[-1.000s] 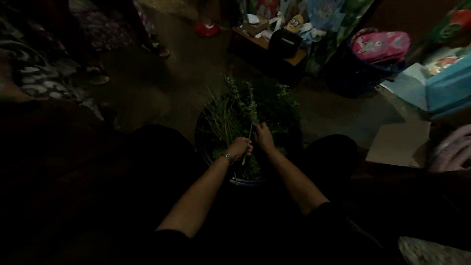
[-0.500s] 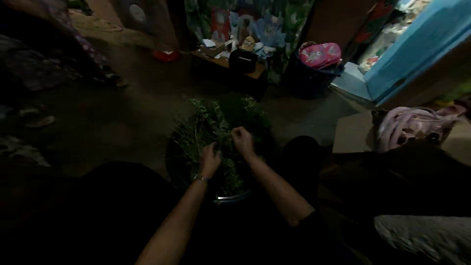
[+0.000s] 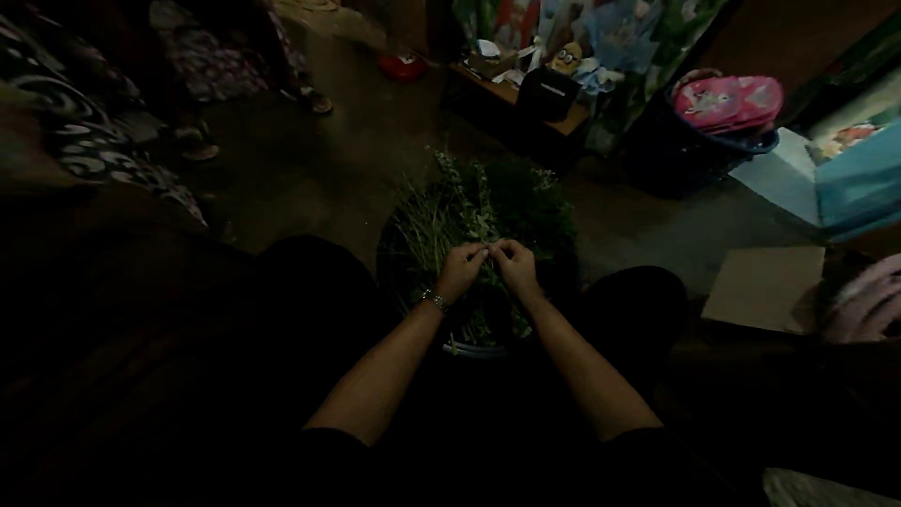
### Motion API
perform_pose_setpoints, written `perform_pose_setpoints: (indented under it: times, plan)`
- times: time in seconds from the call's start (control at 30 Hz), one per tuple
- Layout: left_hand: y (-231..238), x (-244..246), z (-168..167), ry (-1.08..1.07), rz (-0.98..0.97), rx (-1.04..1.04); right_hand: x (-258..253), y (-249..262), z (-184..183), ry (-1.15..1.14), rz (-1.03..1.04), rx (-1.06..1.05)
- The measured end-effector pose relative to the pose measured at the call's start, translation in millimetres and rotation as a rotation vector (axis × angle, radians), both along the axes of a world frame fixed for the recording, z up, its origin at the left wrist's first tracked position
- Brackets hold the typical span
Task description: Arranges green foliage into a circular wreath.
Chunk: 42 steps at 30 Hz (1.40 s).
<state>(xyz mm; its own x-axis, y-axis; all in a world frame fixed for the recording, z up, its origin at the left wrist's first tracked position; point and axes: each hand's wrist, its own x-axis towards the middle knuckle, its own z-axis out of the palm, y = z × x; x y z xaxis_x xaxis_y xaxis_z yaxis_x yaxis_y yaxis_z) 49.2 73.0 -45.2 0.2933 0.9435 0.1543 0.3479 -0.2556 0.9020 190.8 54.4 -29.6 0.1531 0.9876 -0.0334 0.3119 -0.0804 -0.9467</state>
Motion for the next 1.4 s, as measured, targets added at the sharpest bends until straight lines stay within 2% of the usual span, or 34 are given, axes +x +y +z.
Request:
perform_pose_setpoints:
  times: [0.13, 0.23, 0.33, 0.5, 0.67, 0.87, 1.0, 1.1, 1.23, 1.4]
  plan:
    - [0.8, 1.4, -2.5, -0.018, 0.031, 0.011, 7.0, 2.1, 7.5, -0.037, 0.093, -0.125]
    - [-2.2, 1.8, 8.7, -0.076, 0.04, -0.097, 5.5, 3.5, 2.3, 0.205, 0.064, -0.207]
    - [-3.9, 0.5, 13.4, -0.113, 0.057, -0.186, 2.3, 3.5, -4.9, 0.419, 0.05, -0.191]
    - [-5.2, -2.3, 15.4, -0.119, 0.123, -0.316, 0.3, 2.2, -4.5, 0.334, 0.058, -0.152]
    - [-1.8, -1.2, 15.8, -0.203, 0.159, -0.311, 2.0, 0.6, -0.1, 0.179, 0.129, -0.154]
    - [2.2, -4.2, 17.2, -0.063, 0.143, -0.227, 4.3, -2.9, 2.7, 0.187, 0.052, -0.017]
    - [2.2, -3.6, 16.6, -0.006, 0.055, -0.208, 8.0, -3.2, 10.9, 0.108, 0.117, -0.053]
    - [1.0, -2.9, 17.9, -0.109, 0.013, -0.257, 9.2, -0.7, 6.5, 0.181, 0.062, -0.041]
    - [-0.1, 1.4, 16.4, -0.399, 0.023, -0.374, 11.2, 3.5, 2.0, 0.359, 0.032, -0.021]
    - [-1.1, 2.9, 15.1, -0.531, 0.043, -0.43, 10.6, 3.4, 1.2, 0.352, 0.048, -0.055]
